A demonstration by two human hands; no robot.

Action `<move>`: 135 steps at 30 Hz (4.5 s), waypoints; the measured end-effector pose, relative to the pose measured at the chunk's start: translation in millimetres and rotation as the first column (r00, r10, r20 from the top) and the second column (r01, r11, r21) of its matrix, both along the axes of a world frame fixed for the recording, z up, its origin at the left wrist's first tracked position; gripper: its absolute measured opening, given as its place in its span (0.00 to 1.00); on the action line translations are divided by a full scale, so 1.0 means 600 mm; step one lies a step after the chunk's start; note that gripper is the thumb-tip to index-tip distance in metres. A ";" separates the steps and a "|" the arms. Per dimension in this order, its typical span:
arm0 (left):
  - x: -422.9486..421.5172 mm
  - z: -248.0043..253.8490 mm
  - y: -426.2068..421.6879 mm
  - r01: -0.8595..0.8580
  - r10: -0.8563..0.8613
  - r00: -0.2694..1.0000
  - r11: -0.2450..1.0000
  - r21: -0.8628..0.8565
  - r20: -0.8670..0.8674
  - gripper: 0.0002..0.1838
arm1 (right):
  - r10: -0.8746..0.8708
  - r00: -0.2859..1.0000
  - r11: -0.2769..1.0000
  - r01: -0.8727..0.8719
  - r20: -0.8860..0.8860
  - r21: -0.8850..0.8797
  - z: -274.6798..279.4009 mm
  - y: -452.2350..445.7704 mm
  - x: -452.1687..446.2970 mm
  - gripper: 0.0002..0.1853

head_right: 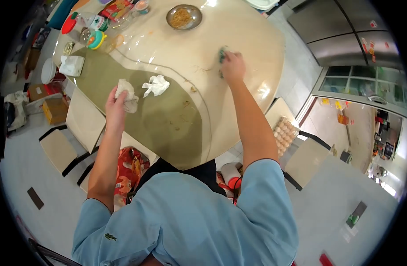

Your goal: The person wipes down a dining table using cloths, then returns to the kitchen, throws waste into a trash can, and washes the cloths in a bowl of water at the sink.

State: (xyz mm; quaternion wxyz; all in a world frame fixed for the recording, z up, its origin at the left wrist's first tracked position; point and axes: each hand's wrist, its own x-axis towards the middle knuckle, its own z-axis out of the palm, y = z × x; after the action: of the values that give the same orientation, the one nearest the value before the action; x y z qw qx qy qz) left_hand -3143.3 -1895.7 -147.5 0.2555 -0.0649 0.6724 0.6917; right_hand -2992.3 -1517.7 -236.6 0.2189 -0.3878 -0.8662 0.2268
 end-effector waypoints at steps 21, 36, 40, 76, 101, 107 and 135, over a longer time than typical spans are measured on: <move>-0.195 -0.089 0.131 0.174 -0.630 0.563 0.724 -0.668 -0.536 0.21 | -0.032 0.999 0.999 0.032 0.014 -0.036 0.027 0.043 0.083 0.12; -0.026 -0.097 0.049 0.462 -0.876 0.321 0.476 -0.748 -0.359 0.19 | 0.319 0.948 0.948 -0.319 -0.007 0.021 0.037 -0.234 0.189 0.14; 0.014 -0.077 0.020 0.119 -0.738 0.490 0.584 -0.803 -0.464 0.19 | -0.178 0.966 0.983 0.166 0.185 0.078 0.041 -0.260 0.284 0.12; 0.186 -0.099 -0.196 0.249 -0.253 0.967 0.962 -0.110 -0.018 0.14 | 0.023 0.972 1.000 -0.020 0.233 -0.013 0.043 -0.008 0.041 0.20; 0.496 -0.024 -0.221 -0.275 0.296 0.950 0.943 -0.188 0.096 0.14 | 0.430 0.903 0.902 -0.430 0.001 0.032 0.019 -0.064 0.313 0.20; 0.548 -0.030 -0.237 -0.318 0.354 0.917 0.927 -0.200 0.182 0.14 | 0.035 0.972 0.997 -0.049 0.232 0.058 0.036 -0.218 0.316 0.22; 0.423 -0.049 -0.382 -0.327 0.339 0.896 0.941 -0.090 0.288 0.15 | 0.263 0.926 0.917 -0.327 0.270 0.228 0.029 -0.488 0.129 0.27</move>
State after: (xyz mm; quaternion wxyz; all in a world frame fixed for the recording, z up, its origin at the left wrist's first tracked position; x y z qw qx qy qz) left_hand -2889.4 -2124.7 -176.8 0.2307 -0.2879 0.6181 0.6941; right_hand -2915.1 -1810.5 -219.4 0.1288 -0.2427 -0.9572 0.0905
